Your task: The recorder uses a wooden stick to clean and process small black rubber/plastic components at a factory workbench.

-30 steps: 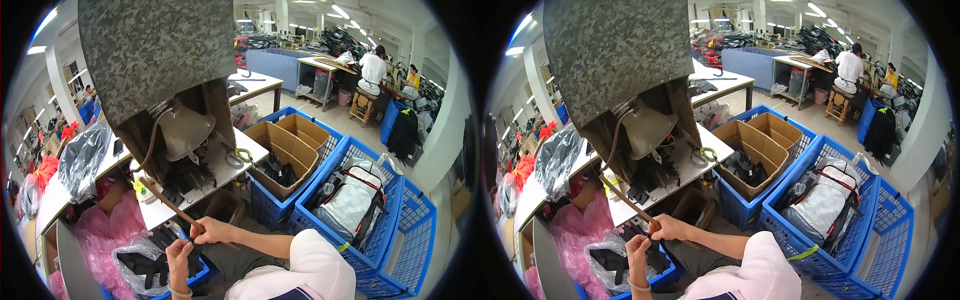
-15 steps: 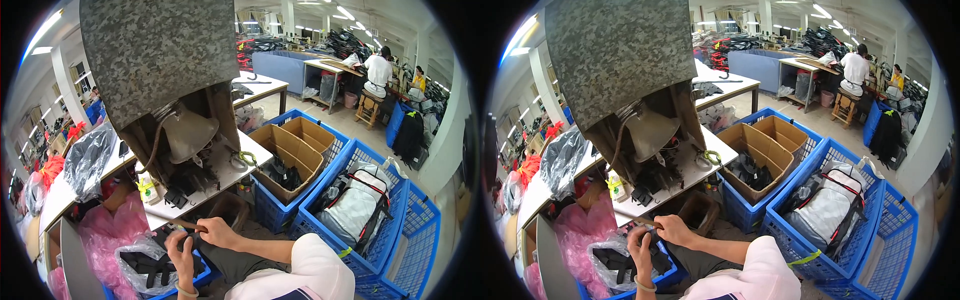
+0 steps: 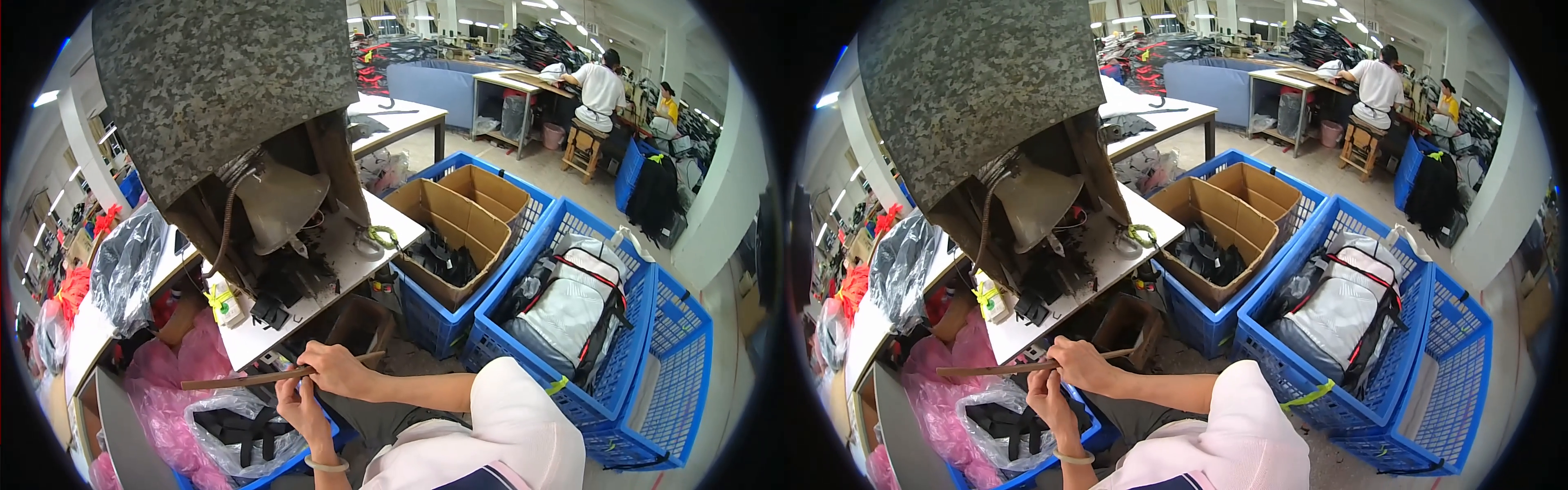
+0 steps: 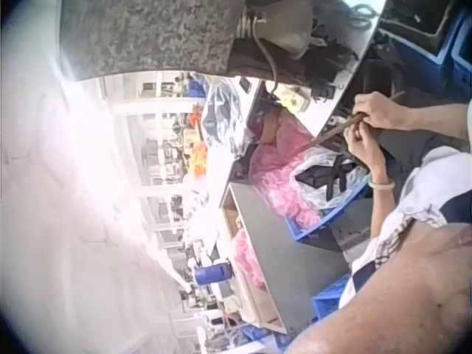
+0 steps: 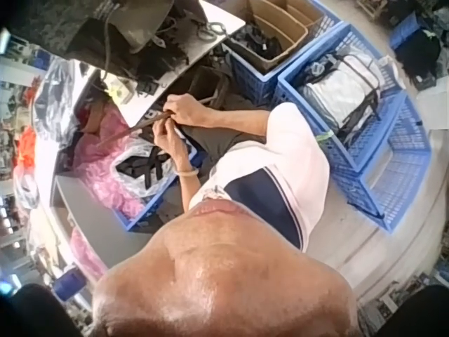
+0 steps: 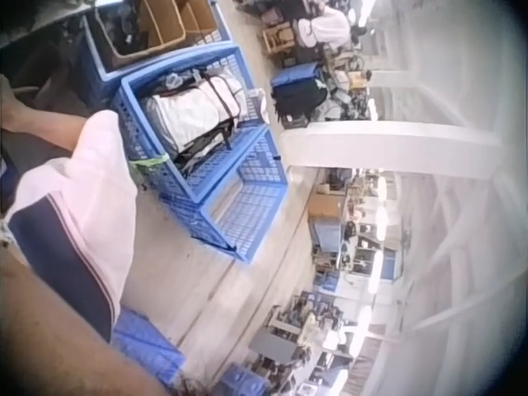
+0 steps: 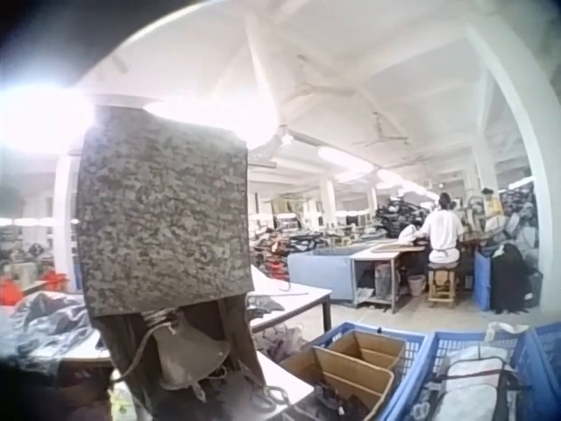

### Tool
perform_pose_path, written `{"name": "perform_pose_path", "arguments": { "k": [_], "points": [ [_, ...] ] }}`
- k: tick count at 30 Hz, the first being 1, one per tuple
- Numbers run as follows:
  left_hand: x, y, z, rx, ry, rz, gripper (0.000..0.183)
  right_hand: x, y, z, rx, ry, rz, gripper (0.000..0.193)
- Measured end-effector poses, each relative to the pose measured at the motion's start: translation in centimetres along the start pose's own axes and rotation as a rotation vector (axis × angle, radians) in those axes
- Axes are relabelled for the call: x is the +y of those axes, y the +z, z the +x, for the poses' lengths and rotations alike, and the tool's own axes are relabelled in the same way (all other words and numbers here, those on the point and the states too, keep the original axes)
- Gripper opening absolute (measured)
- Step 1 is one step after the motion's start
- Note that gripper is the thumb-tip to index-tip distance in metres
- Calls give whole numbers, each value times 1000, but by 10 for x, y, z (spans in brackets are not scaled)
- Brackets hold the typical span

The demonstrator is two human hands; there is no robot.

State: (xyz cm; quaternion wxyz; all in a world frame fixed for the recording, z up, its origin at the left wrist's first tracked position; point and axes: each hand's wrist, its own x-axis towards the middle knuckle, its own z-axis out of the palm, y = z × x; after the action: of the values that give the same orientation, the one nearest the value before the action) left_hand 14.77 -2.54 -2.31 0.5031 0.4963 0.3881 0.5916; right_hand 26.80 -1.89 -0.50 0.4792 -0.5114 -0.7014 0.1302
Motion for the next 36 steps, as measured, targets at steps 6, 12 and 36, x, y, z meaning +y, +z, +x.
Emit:
{"name": "perform_pose_path", "arguments": {
  "k": [6,12,36],
  "points": [
    [-11,-10,3,152,485,721,16,-4,11,-10,20,12,-76,10],
    [-4,-5,4,-9,528,915,13,4,10,-13,117,16,-125,2],
    [-28,-40,-3,339,51,-239,13,-2,60,0,6,-127,192,12]
  ]
}}
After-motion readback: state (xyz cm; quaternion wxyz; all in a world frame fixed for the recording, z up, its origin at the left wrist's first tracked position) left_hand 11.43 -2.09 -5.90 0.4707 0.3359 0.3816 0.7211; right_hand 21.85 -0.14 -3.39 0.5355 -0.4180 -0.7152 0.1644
